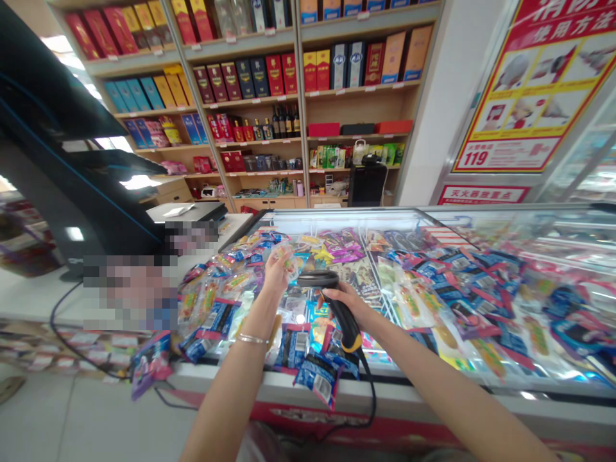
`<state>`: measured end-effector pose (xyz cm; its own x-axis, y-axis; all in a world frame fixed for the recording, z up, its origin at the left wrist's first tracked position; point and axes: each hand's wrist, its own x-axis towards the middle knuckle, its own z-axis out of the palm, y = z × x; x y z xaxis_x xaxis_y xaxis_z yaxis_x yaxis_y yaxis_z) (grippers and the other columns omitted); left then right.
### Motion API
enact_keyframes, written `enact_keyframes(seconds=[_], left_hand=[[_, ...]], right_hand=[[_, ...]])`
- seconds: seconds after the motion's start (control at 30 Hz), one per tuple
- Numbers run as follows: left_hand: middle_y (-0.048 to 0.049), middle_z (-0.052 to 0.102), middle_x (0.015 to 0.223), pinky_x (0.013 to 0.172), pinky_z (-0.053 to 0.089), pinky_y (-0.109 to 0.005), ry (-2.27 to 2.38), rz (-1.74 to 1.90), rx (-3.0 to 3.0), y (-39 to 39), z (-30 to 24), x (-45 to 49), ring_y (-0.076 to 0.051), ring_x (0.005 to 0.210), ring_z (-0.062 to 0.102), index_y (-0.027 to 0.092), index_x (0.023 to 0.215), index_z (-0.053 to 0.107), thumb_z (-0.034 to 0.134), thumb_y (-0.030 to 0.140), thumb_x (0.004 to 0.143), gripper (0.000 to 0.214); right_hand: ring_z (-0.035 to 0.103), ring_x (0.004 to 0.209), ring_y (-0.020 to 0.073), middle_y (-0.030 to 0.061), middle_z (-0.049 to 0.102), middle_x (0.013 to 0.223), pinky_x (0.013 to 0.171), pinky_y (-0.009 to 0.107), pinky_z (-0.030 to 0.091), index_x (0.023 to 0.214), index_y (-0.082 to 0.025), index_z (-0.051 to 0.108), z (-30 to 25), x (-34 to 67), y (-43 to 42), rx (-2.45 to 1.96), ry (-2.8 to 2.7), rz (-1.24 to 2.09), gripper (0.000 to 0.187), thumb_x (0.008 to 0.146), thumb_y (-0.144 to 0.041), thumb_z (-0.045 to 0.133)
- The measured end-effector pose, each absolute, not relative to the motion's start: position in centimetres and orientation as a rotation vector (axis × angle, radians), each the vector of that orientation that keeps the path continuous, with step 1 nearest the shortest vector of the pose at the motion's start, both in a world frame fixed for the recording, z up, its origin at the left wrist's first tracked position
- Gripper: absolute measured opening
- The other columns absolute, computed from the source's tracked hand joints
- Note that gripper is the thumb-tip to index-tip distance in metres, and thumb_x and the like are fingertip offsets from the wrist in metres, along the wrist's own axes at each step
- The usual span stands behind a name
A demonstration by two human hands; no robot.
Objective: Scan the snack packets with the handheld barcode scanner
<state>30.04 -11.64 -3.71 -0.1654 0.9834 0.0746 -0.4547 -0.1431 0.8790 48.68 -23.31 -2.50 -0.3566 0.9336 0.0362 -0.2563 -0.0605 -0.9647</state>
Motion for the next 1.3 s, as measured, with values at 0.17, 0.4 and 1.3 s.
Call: enact_keyframes(seconds=[0.17, 0.4, 1.3], left_hand=[[0.0006, 0.066, 0.087, 0.05, 0.047, -0.018, 0.907, 1.681, 0.947, -11.8, -3.6, 30.3, -0.009, 0.062, 0.061, 0.022, 0.098, 0.057, 0.074, 0.039, 0.066, 0.04], [0.0023, 0.063, 0.082, 0.042, 0.041, -0.016, 1.006, 1.655, 1.193, -11.7, -4.0, 30.1, -0.005, 0.047, 0.05, 0.024, 0.104, 0.054, 0.065, 0.043, 0.076, 0.036], [-0.0029, 0.063, 0.104, 0.049, 0.049, -0.02, 1.025, 1.584, 1.226, -12.3, -3.5, 30.6, -0.011, 0.062, 0.064, 0.027, 0.113, 0.045, 0.058, 0.043, 0.08, 0.039]], right_hand=[[0.055, 0.042, 0.0093, 0.0035, 0.069, 0.064, 0.042, 0.02, 0.048, 0.08, -0.014, 0.065, -2.1, 48.6, -23.6, -0.829, -1.245, 1.585, 0.033, 0.066, -0.043, 0.07], [0.055, 0.043, 0.0094, 0.0039, 0.068, 0.066, 0.042, 0.021, 0.048, 0.083, -0.014, 0.064, -2.5, 48.6, -23.5, -0.851, -1.228, 1.585, 0.035, 0.066, -0.044, 0.07], [0.056, 0.044, 0.0101, 0.002, 0.067, 0.065, 0.043, 0.022, 0.048, 0.085, -0.014, 0.063, -2.2, 48.7, -23.4, -0.831, -1.311, 1.59, 0.038, 0.066, -0.046, 0.072]])
